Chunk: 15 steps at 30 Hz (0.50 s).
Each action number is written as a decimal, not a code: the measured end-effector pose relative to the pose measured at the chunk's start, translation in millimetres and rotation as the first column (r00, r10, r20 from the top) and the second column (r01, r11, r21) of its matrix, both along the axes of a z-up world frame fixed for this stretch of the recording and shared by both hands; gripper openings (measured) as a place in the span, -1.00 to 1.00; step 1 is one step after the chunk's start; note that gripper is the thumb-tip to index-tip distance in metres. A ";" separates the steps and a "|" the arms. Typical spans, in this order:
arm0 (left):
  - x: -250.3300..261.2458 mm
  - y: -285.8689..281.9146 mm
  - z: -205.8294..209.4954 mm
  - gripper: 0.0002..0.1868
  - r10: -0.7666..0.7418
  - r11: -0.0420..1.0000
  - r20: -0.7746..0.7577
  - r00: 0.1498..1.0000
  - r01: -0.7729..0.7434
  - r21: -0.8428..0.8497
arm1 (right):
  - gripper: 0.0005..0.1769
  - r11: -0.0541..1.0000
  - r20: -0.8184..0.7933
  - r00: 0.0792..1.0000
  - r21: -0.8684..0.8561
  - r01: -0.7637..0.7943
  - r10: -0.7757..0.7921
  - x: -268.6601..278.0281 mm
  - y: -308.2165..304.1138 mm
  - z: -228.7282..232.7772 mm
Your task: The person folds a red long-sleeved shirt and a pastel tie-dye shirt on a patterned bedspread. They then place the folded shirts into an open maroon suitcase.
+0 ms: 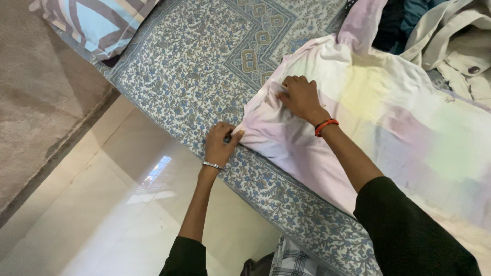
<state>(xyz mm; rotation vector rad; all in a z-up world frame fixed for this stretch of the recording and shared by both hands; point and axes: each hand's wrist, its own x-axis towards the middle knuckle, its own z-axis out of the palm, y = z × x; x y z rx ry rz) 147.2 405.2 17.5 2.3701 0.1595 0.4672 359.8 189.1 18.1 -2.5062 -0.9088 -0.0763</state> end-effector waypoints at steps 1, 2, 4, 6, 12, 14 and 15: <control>0.1 1.5 -0.6 -0.64 -0.019 1.000 -0.006 1.000 0.019 0.016 | -0.68 0.999 0.002 1.000 0.015 0.029 -0.029 1.2 -1.7 0.8; -0.5 4.5 -0.7 -0.63 -0.037 0.999 -0.015 0.999 0.037 0.034 | -0.73 0.998 0.001 0.998 0.033 0.058 -0.058 5.1 -3.7 2.4; -1.4 10.6 -0.8 -0.61 -0.002 1.000 -0.044 0.999 0.003 0.017 | -0.78 0.993 -0.025 0.994 0.056 0.103 -0.102 16.4 -7.7 5.4; -2.7 10.0 0.1 -0.60 0.059 0.998 -0.071 0.996 -0.058 0.015 | -0.76 0.988 -0.074 0.988 0.066 0.141 -0.136 31.1 -11.6 7.5; 9.0 -4.7 5.3 -0.59 0.210 0.962 -0.072 0.975 -0.193 0.194 | -0.67 0.998 0.063 0.998 0.065 0.025 -0.029 12.4 -13.4 -0.5; 13.1 -4.4 6.7 -0.58 0.214 0.957 -0.089 0.973 -0.191 0.217 | -0.55 0.993 0.040 0.996 0.100 0.069 -0.074 -8.1 -20.2 11.7; 12.6 -4.8 7.8 -0.60 0.226 0.961 -0.129 0.966 -0.200 0.192 | -0.48 0.989 0.028 0.995 0.117 0.093 -0.096 -21.7 -27.7 20.2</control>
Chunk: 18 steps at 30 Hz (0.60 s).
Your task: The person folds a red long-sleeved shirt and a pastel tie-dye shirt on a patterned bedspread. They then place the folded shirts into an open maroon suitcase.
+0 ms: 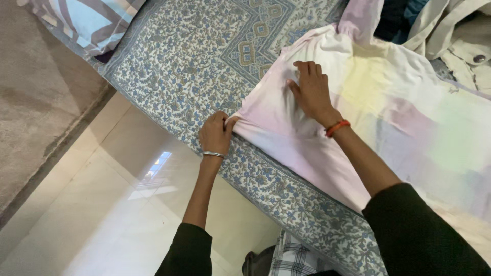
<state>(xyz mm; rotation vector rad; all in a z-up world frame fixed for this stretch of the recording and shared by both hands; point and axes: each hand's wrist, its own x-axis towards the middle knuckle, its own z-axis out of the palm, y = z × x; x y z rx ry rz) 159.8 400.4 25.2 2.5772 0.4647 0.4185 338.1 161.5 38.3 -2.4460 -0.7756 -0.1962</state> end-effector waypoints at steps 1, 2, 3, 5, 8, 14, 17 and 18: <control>1.9 1.1 3.0 -0.61 0.013 0.999 -0.027 1.000 -0.014 -0.031 | -0.46 0.999 0.055 0.998 0.036 0.001 -0.003 -18.0 -11.3 8.8; 2.2 0.7 6.5 -0.61 0.025 0.998 -0.055 0.998 -0.028 -0.061 | -0.43 0.997 0.109 0.994 0.072 -0.001 -0.007 -41.8 -23.9 15.7; 1.4 -2.1 9.9 -0.63 0.026 0.998 -0.030 0.999 -0.028 -0.062 | -0.43 0.998 0.130 0.991 0.064 0.019 -0.028 -65.6 -37.5 21.7; -9.9 -10.7 17.4 -0.62 0.028 0.998 0.013 1.000 -0.027 -0.062 | -0.47 0.994 0.125 0.987 0.061 0.093 -0.100 -116.3 -67.3 28.4; -18.5 -63.0 16.1 -0.60 -0.015 0.972 0.353 0.935 -0.069 0.224 | -0.46 0.972 0.086 0.968 0.024 0.235 -0.236 -186.5 -100.2 22.0; -35.8 -209.4 -15.5 -0.40 -0.573 0.798 0.007 0.819 0.557 0.229 | -0.35 0.944 0.054 0.962 -0.184 0.274 -0.269 -246.8 -142.8 -16.1; -29.5 -224.0 -27.0 -0.29 -0.596 0.779 -0.059 0.801 0.595 0.200 | -0.29 0.935 -0.021 0.954 -0.206 0.289 -0.299 -257.3 -204.6 -20.6; -30.8 -220.3 -28.6 -0.28 -0.597 0.770 -0.100 0.796 0.604 0.208 | -0.26 0.931 -0.062 0.946 -0.206 0.300 -0.318 -266.1 -230.8 -19.4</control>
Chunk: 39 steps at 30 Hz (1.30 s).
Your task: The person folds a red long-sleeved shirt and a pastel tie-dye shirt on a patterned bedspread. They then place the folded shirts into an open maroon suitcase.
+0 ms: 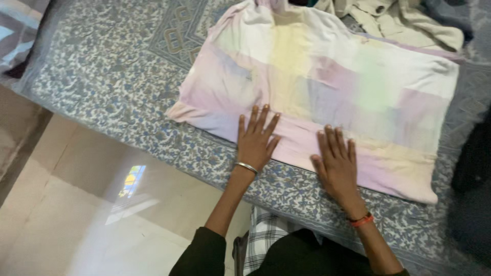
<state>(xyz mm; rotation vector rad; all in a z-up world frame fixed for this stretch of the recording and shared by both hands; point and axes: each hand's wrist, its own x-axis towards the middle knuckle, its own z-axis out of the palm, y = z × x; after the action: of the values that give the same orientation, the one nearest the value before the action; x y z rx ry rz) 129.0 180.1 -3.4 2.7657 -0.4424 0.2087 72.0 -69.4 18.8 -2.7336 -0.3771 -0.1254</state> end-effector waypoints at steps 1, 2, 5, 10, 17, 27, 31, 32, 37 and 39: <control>0.1 1.9 -0.6 -0.27 -0.011 1.000 0.005 1.000 0.011 -0.002 | -0.22 0.998 -0.015 0.999 -0.025 0.049 -0.049 -7.3 -26.4 1.4; 0.1 3.1 -0.3 -0.27 -0.021 1.000 0.010 1.000 0.021 -0.003 | -0.17 0.994 -0.028 0.995 -0.050 0.098 -0.099 -16.3 -52.8 4.0; -2.5 -1.2 4.2 -0.27 0.011 0.999 0.028 1.000 -0.013 0.050 | -0.09 0.959 -0.078 0.960 -0.114 0.261 -0.271 -42.1 -106.0 7.9; -21.1 -65.0 13.1 -0.21 -0.056 0.997 -0.041 0.998 0.058 0.057 | -0.11 0.958 -0.059 0.963 -0.132 0.255 -0.264 -43.7 -92.0 -4.9; -42.5 -117.3 7.7 -0.21 -0.185 0.982 -0.042 0.982 0.186 0.031 | -0.14 0.981 -0.106 0.976 -0.043 0.187 -0.191 -45.6 -122.8 -3.2; -45.7 -106.4 11.0 -0.21 -0.191 0.982 -0.010 0.982 0.191 0.010 | -0.22 0.890 -0.035 0.901 -0.181 0.419 -0.432 -72.1 -178.1 -0.8; -35.8 -121.9 2.0 -0.22 -0.216 0.975 -0.017 0.976 0.216 0.041 | -0.21 0.943 0.047 0.955 -0.150 0.297 -0.293 -48.8 -139.7 1.7; -31.5 -129.1 0.0 -0.23 -0.245 0.969 -0.011 0.969 0.246 0.037 | -0.21 0.964 0.034 0.969 -0.097 0.247 -0.245 -40.8 -126.2 2.0; 8.6 -138.3 -4.1 -0.28 -0.312 0.950 -0.054 0.949 0.312 -0.016 | -0.20 0.992 0.041 0.991 -0.015 0.126 -0.126 11.8 -93.5 3.1; 39.5 -131.0 -7.6 -0.28 -0.273 0.962 -0.040 0.961 0.272 -0.022 | -0.19 0.992 0.045 0.991 -0.006 0.127 -0.126 30.3 -101.4 1.7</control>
<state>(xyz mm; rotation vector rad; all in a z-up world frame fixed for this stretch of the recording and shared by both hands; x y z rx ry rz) 168.5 49.1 -10.9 2.6498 -0.7988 0.0854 102.3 -170.8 20.5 -2.7663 -0.2167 -0.2188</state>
